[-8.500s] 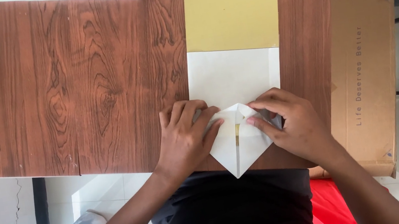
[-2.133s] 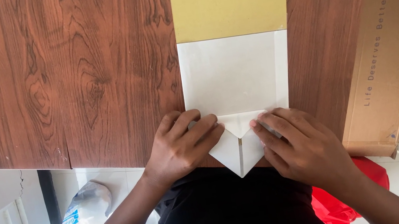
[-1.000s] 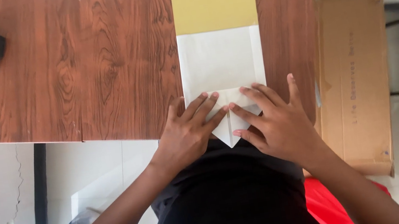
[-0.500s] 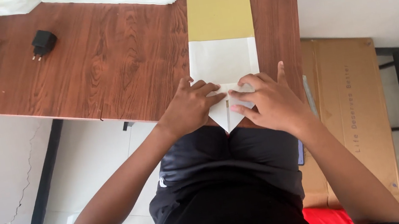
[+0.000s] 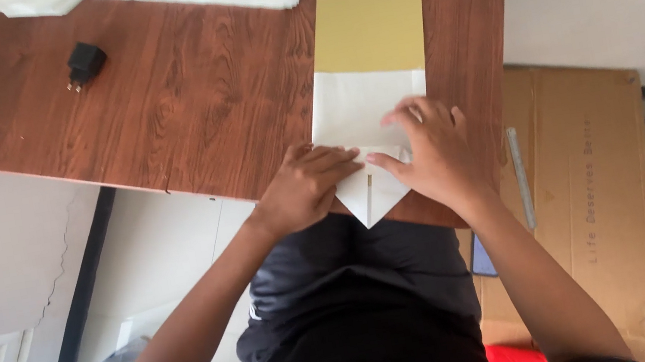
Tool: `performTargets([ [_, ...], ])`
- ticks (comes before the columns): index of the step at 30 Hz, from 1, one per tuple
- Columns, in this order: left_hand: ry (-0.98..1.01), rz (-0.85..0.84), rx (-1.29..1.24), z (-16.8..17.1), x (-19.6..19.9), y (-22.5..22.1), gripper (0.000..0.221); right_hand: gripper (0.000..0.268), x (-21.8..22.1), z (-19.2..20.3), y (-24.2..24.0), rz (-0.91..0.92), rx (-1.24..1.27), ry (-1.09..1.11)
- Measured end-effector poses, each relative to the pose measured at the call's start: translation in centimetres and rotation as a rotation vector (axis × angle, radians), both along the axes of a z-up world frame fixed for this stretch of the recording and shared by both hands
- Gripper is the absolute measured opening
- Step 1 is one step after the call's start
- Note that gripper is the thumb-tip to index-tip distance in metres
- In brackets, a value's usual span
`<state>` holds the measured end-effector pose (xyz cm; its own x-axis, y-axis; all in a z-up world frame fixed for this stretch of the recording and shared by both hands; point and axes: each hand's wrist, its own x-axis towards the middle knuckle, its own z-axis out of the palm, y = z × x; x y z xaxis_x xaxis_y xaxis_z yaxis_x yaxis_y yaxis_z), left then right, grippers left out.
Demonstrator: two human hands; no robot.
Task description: Manually folding and applying glue to the bottom of bags to seal them.
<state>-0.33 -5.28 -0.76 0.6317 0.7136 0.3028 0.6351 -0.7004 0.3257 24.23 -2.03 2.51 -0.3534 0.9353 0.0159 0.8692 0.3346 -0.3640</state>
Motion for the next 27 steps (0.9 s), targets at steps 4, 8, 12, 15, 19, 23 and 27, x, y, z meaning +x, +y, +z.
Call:
performTargets([
  [4,-0.114,0.009,-0.037,0.2,-0.3,0.6,0.038,0.083,-0.9,2.8,0.5,-0.06,-0.133,-0.06],
  [8,-0.169,0.011,-0.078,-0.4,-0.5,1.3,0.037,0.091,0.0,3.6,1.1,-0.131,-0.19,0.003],
  [12,-0.198,0.001,-0.079,-0.1,-0.3,1.6,0.031,0.085,1.0,3.0,1.4,-0.231,-0.214,0.133],
  [15,-0.23,-0.008,-0.064,0.3,-0.3,2.0,0.029,0.087,0.7,3.0,2.1,-0.326,-0.237,0.165],
  [19,-0.28,-0.001,-0.026,0.1,-0.4,2.0,0.025,0.091,-0.2,3.5,2.2,-0.403,-0.269,0.145],
  [23,-0.275,-0.019,-0.054,0.4,-0.6,2.3,0.025,0.084,-0.4,2.7,2.0,-0.433,-0.251,0.178],
  [27,-0.283,-0.007,-0.092,0.5,-0.6,2.3,0.02,0.072,1.2,0.4,1.3,-0.39,-0.161,0.233],
])
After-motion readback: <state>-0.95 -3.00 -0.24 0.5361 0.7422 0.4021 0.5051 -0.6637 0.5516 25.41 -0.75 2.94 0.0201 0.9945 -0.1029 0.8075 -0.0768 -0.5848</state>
